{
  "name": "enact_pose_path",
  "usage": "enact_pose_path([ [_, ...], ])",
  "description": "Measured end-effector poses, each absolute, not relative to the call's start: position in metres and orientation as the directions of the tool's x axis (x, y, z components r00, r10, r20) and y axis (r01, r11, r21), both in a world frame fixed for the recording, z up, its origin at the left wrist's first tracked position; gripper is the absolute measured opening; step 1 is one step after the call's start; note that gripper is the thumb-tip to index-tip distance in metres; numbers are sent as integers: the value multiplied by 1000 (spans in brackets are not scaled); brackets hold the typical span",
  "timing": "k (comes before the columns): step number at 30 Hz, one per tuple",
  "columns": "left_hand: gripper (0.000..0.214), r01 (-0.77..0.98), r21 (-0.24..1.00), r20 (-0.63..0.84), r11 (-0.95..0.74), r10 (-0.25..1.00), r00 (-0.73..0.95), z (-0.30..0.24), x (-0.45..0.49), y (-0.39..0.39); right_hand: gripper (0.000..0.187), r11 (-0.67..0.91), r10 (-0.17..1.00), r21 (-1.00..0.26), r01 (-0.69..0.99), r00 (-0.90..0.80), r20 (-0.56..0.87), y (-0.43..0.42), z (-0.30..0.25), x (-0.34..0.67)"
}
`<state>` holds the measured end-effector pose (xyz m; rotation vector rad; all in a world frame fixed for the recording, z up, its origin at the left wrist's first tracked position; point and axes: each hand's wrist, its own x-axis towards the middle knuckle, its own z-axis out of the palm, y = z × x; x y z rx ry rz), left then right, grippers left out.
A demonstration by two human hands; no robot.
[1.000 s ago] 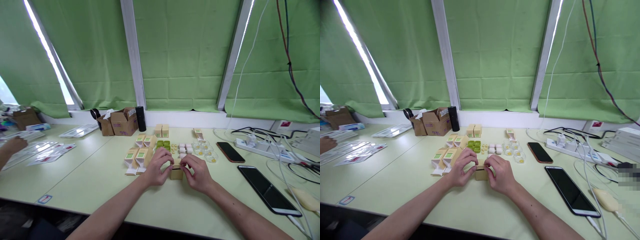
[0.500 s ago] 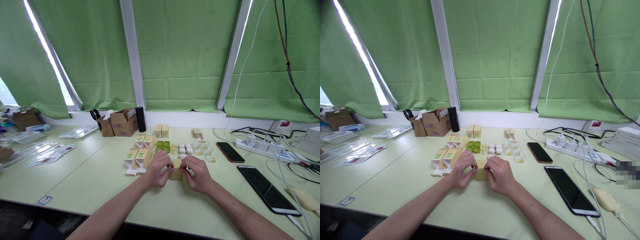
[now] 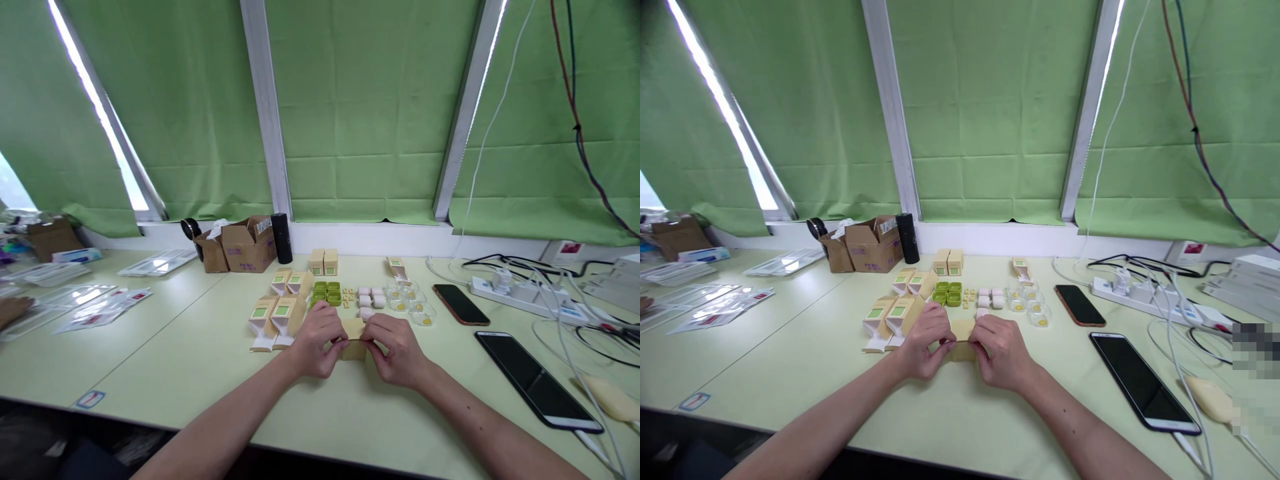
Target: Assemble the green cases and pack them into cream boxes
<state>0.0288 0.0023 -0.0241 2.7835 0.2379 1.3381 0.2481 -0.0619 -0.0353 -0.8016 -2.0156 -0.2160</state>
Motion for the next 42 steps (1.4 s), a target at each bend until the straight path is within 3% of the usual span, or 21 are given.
enact_pose_path([
  [9,12,173,166,733,-971,239,637,-24,28,0,15,754,516,-192,628,-385,766,-61,-36,252],
  [15,21,428,270,741,-862,471,479,-29,29,8,25,712,582,-234,662,-370,724,-58,-40,264],
  [18,32,513,269,684,-815,537,494,-30,29,11,28,677,628,-245,694,-371,684,-55,-40,267],
  [24,43,559,254,700,-789,549,457,-28,29,10,25,571,694,-287,769,-265,670,-52,-39,272],
  [28,27,543,334,643,-771,607,467,-28,30,10,25,630,675,-277,725,-334,658,-57,-36,269],
  [34,34,506,375,559,-777,625,545,-31,30,10,35,655,668,-223,722,-416,617,-64,-35,255],
  [42,40,545,347,605,-764,626,493,-30,30,13,37,568,716,-250,784,-321,620,-56,-39,266],
])
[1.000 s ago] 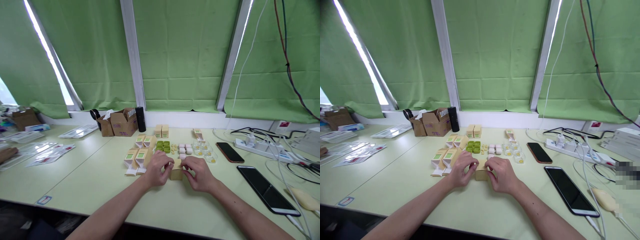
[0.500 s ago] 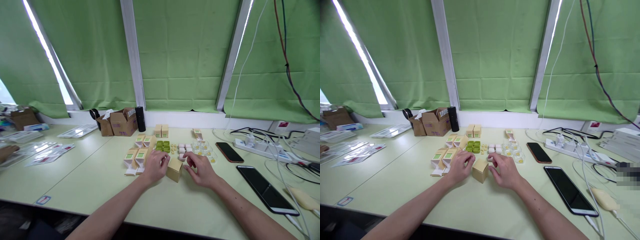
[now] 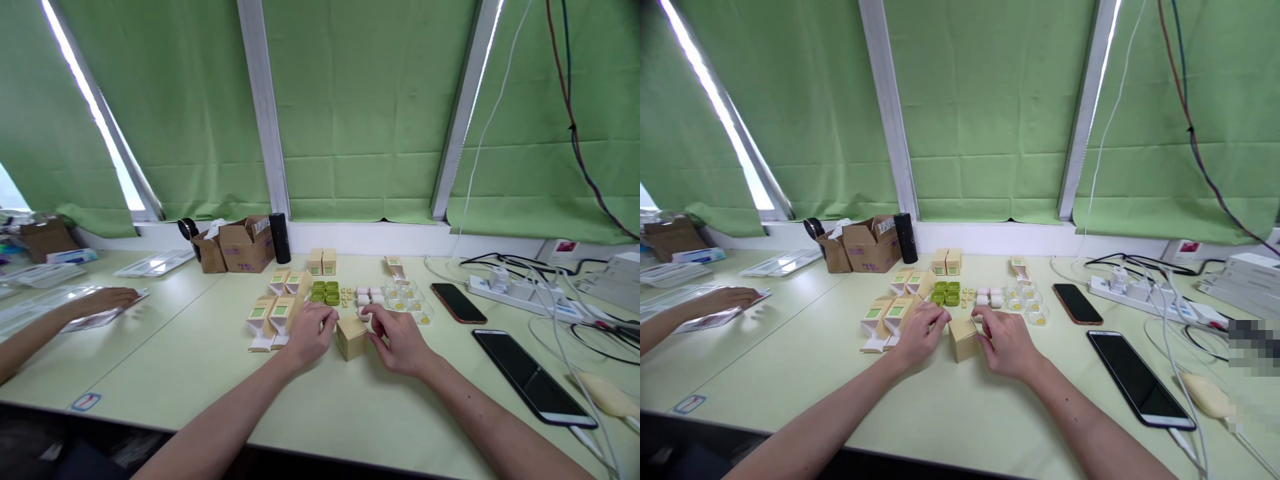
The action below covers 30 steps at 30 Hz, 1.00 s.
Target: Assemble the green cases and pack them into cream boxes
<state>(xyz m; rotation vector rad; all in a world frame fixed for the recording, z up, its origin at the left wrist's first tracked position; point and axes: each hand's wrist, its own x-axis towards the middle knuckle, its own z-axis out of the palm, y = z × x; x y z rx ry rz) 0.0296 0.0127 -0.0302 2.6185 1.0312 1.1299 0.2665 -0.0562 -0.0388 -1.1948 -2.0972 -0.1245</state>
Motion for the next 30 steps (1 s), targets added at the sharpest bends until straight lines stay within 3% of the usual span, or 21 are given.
enact_pose_path([
  [9,43,473,335,689,-815,554,468,-29,30,8,19,230,871,-300,926,-59,488,-43,-48,261],
  [13,30,485,321,729,-813,539,422,-22,29,6,9,205,863,-252,946,-53,502,-46,-45,261],
  [17,11,436,324,719,-839,518,463,-14,29,2,19,236,862,-234,943,-92,499,-52,-39,259],
  [20,35,417,332,627,-846,529,573,-7,32,-2,28,256,864,-249,934,-105,493,-56,-34,258],
  [24,58,400,333,488,-854,519,702,1,36,-7,25,242,860,-262,934,-82,504,-57,-32,257],
  [27,65,414,295,423,-861,506,752,3,39,-6,20,235,856,-251,939,-78,511,-56,-32,258],
  [30,56,430,274,374,-860,507,776,6,42,-4,16,263,847,-255,931,-97,522,-57,-31,259],
])
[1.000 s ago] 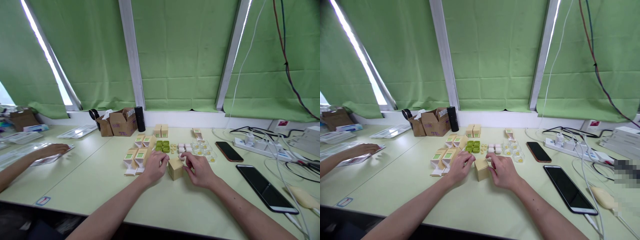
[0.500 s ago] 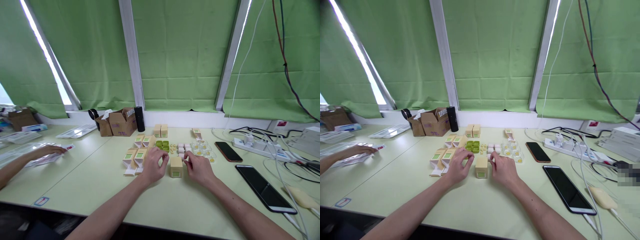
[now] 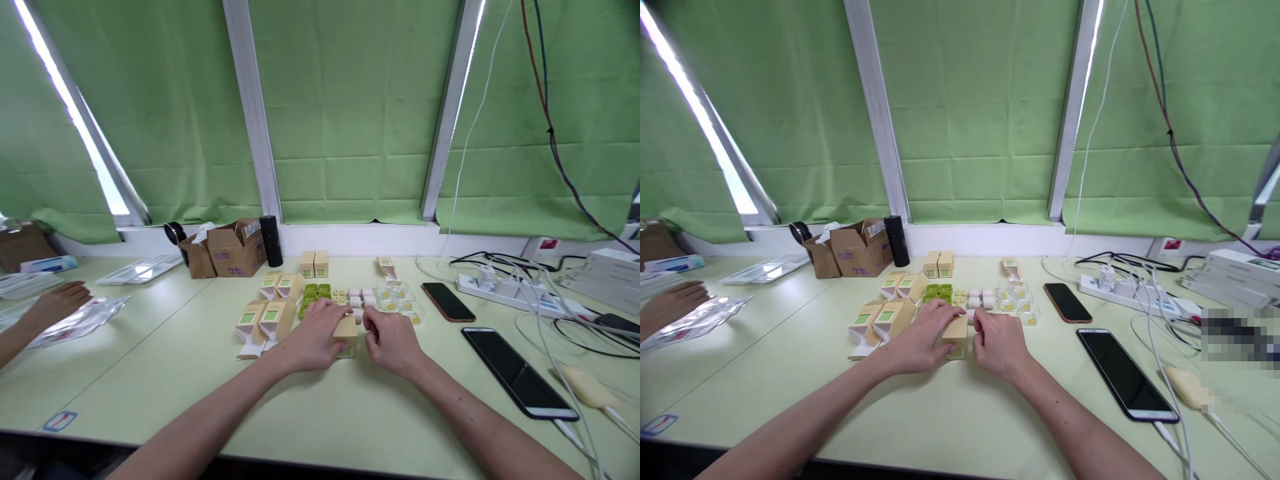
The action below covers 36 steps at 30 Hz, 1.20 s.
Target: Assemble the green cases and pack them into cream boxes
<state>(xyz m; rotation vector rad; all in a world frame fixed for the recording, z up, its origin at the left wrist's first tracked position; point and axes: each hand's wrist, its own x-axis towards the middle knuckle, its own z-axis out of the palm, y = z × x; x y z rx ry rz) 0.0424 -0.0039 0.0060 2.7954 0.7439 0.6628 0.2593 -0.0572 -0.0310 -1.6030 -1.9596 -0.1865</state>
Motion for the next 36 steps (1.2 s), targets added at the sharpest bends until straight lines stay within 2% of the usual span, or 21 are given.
enact_pose_path([
  [3,48,465,279,319,-840,538,780,16,45,2,13,316,832,-274,908,-127,540,-59,-30,261],
  [7,53,581,275,181,-766,634,751,43,51,23,10,378,820,-271,885,-184,542,-63,-28,261],
  [11,55,654,236,228,-719,695,682,67,67,61,4,431,836,-231,872,-290,465,-66,-25,254],
  [15,54,721,123,295,-682,719,630,73,93,104,18,476,859,-198,857,-405,313,-67,-27,246],
  [18,53,741,84,308,-666,724,617,69,113,132,21,490,861,-165,856,-446,244,-68,-30,242],
  [27,56,812,-5,231,-583,790,568,34,149,178,17,456,882,-113,883,-430,195,-65,-34,238],
  [32,52,831,-63,195,-552,810,553,13,154,187,21,474,871,-130,871,-443,212,-66,-37,234],
  [36,48,839,-93,195,-536,817,543,5,153,187,21,474,878,-164,865,-452,156,-69,-32,234],
])
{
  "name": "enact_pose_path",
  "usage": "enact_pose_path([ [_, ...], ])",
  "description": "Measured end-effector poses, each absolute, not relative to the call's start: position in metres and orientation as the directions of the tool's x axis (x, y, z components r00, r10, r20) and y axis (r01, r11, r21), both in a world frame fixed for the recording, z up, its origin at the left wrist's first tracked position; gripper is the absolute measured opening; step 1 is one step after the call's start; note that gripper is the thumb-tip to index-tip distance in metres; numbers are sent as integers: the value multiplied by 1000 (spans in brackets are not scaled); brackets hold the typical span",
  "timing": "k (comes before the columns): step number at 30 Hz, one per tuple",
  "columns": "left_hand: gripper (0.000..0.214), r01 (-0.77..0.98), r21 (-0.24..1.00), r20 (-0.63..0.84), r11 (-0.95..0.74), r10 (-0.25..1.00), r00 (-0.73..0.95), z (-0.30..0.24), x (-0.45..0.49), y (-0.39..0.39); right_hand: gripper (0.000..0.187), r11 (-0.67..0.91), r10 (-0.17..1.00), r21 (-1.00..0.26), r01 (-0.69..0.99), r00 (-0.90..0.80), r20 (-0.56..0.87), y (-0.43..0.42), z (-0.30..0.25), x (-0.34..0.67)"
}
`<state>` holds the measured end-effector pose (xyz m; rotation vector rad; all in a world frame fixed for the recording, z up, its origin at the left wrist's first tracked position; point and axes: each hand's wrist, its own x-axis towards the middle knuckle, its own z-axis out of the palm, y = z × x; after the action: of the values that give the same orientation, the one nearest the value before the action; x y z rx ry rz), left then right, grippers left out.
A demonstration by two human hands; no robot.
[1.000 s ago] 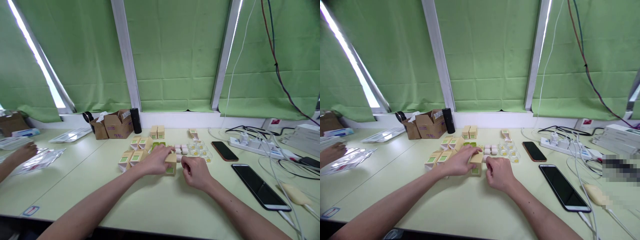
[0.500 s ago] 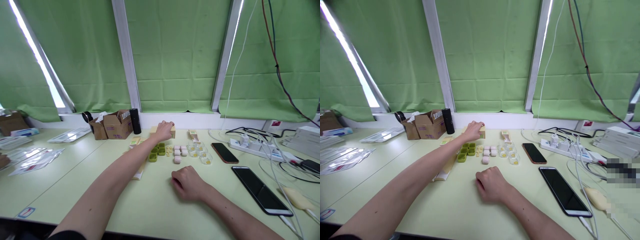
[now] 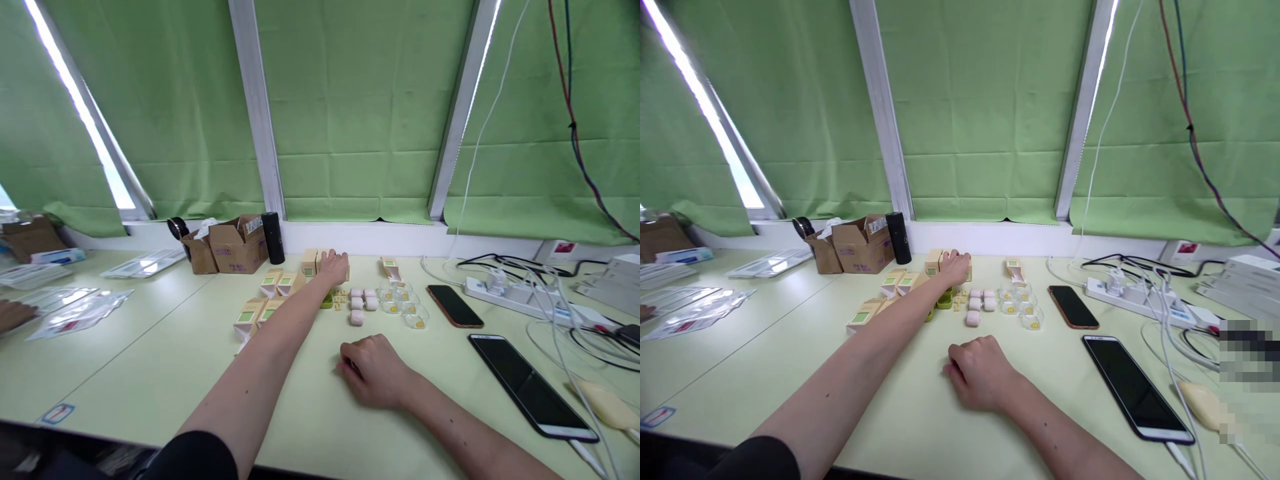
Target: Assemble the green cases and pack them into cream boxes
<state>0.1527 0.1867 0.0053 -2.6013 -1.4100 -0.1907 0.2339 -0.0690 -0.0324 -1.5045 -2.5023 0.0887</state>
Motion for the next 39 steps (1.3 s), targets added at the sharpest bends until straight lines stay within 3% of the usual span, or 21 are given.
enact_pose_path([
  [9,55,834,-110,250,-541,797,550,0,161,139,21,475,880,-229,850,-457,130,-70,-28,235],
  [17,61,879,23,120,-475,875,470,-5,165,138,20,469,883,-232,852,-453,121,-70,-29,233],
  [25,73,913,160,89,-376,926,366,-10,176,157,17,457,889,-234,858,-449,88,-70,-25,233],
  [39,83,926,271,35,-262,964,262,-12,194,184,15,456,889,-254,853,-447,97,-69,-27,234],
])
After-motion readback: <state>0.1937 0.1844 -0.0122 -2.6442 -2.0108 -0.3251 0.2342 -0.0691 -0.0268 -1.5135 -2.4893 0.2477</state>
